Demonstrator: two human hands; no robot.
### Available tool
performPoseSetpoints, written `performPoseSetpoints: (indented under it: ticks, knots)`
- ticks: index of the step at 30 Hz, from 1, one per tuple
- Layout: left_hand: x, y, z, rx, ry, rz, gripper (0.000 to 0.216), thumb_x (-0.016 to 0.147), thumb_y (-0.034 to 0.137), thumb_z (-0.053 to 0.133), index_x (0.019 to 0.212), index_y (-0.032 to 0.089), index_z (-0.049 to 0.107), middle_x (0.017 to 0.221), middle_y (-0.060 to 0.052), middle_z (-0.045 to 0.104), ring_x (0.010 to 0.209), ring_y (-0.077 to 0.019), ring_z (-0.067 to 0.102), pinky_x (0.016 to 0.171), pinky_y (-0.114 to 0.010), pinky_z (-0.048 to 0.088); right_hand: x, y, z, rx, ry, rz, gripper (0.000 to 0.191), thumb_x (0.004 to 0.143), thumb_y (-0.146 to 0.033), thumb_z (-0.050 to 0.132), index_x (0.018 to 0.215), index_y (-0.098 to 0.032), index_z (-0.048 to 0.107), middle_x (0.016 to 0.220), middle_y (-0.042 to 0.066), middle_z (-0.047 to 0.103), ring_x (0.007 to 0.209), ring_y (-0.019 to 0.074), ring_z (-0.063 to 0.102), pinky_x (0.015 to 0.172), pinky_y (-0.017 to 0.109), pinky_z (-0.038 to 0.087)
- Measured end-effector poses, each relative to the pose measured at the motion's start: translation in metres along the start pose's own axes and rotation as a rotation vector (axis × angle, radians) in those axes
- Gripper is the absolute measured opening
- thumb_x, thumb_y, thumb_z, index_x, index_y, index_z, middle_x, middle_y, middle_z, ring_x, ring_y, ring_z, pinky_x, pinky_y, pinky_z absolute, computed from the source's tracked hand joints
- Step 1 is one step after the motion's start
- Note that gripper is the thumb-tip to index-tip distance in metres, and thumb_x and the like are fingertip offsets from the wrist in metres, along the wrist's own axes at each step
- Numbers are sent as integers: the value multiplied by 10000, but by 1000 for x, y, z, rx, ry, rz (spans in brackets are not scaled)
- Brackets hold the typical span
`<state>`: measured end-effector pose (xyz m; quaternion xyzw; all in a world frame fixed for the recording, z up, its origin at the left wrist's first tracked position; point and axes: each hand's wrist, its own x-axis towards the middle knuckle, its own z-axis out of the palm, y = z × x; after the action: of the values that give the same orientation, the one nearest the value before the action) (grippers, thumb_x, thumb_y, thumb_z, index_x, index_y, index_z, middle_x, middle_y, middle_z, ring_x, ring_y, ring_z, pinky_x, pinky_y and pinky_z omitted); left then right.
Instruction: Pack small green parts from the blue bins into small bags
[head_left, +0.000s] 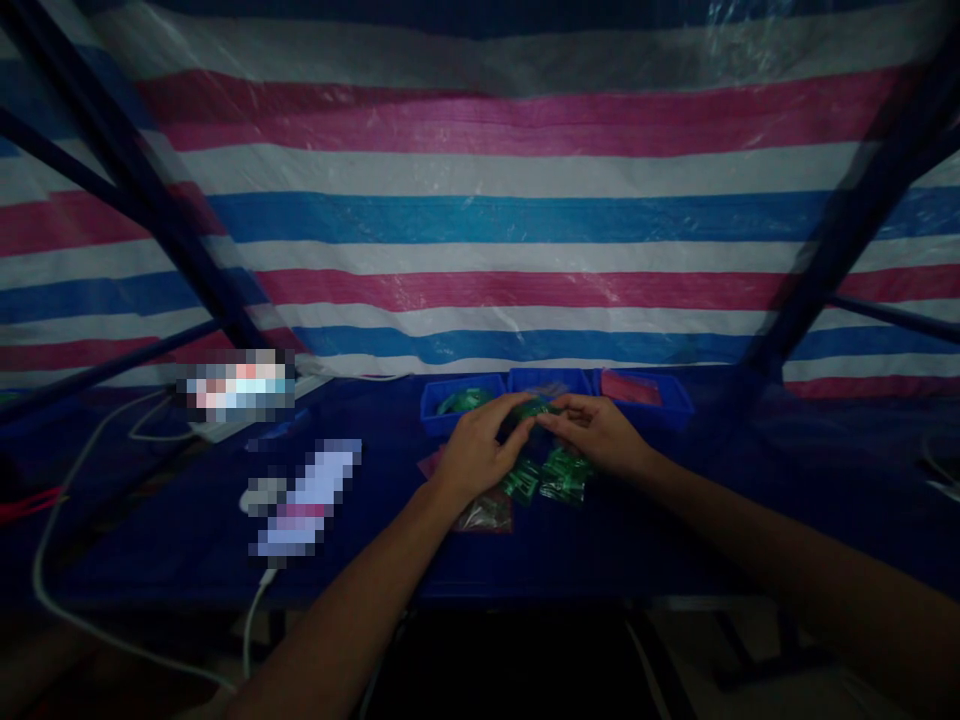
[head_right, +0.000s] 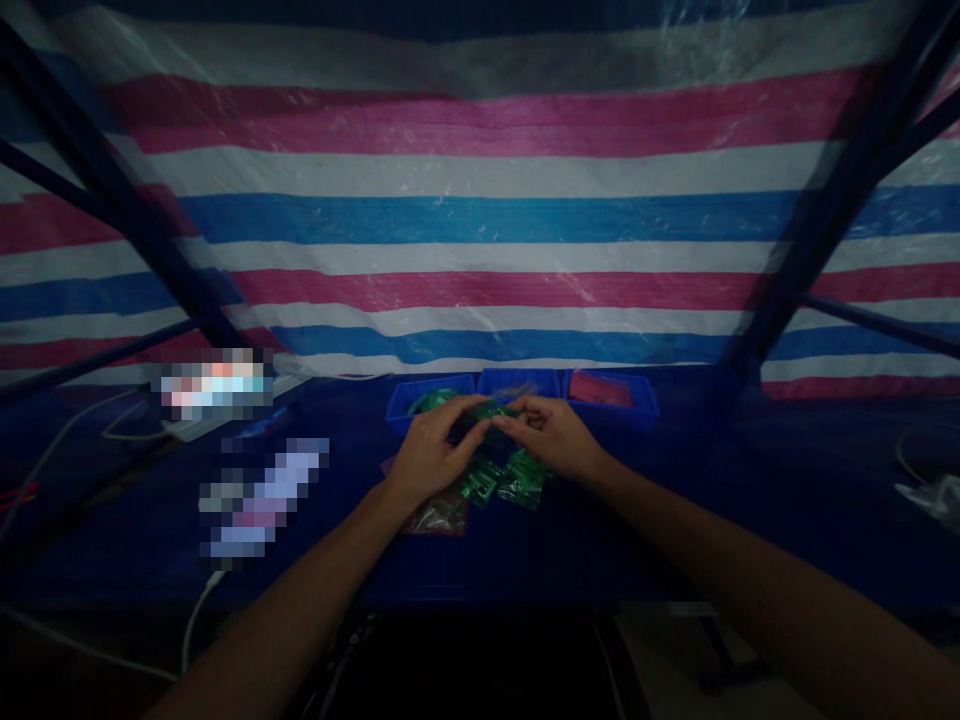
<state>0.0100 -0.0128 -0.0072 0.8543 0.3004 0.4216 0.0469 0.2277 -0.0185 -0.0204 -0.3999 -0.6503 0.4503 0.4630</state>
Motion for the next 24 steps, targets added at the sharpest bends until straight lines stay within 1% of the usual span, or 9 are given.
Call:
performPoseSetpoints:
  ticks: [2,4,6,8,12,16,20,22,24]
  knots:
    - [0,3,-1,-21,-10,-44,431,1001,303,605,1421,230,540,1188,-90,711,990,-231,719,899,-427,607,1,1,-1,10,1,20,354,863,-540,745,899,-192,693,554,-62,545,460,84,460,439,219,309]
    - [2,7,-3,-44,-23,-30,578,962,347,671,1493,240,469,1310,-122,653,1138,-277,676,994,-483,577,2,2,-2,86,5,62,373,864,-557,737,823,-196,653,515,-73,507,417,77,414,414,220,285]
    - [3,8,-4,-59,-52,37,726,867,397,787,1501,247,466,1472,-147,535,1340,-333,549,1110,-537,503,3,3,-3,208,9,112,407,852,-566,745,749,-204,590,488,-86,464,380,69,353,387,221,255]
    - [3,7,-4,-60,-76,96,719,819,384,835,1453,261,520,1531,-137,474,1419,-342,468,1157,-557,457,3,4,-3,305,-9,154,435,845,-565,751,703,-211,542,467,-91,432,361,66,310,369,224,227]
    - [3,0,-2,-54,-47,127,368,959,205,662,1321,262,624,1343,-92,637,1277,-253,597,1101,-511,502,2,3,-2,314,-46,191,446,860,-577,728,696,-207,542,469,-83,434,352,62,288,359,223,183]
    - [4,-3,-1,-65,1,95,211,1001,236,615,1197,234,692,1135,-67,728,1063,-208,687,965,-424,570,1,-2,-1,191,58,99,395,910,-600,656,856,-209,640,601,-56,536,416,78,410,382,219,284]
    - [4,0,-1,-43,41,-28,256,994,321,640,1228,228,680,1079,-60,744,944,-204,709,850,-377,590,1,-3,-2,89,91,-63,358,890,-509,722,1126,-240,701,883,4,694,691,131,626,605,251,508]
    - [3,2,-1,-78,6,-86,379,994,349,638,1356,240,608,1067,-56,740,890,-199,714,798,-355,594,2,0,-2,104,63,-104,367,851,-458,777,1138,-239,714,1021,29,725,789,151,664,704,281,544]
    - [3,5,-2,-127,-43,-112,476,1013,360,603,1467,255,510,1061,-55,736,849,-195,713,782,-353,596,3,2,-2,123,52,-110,378,827,-431,803,1139,-236,718,1030,32,734,739,147,667,687,294,546]
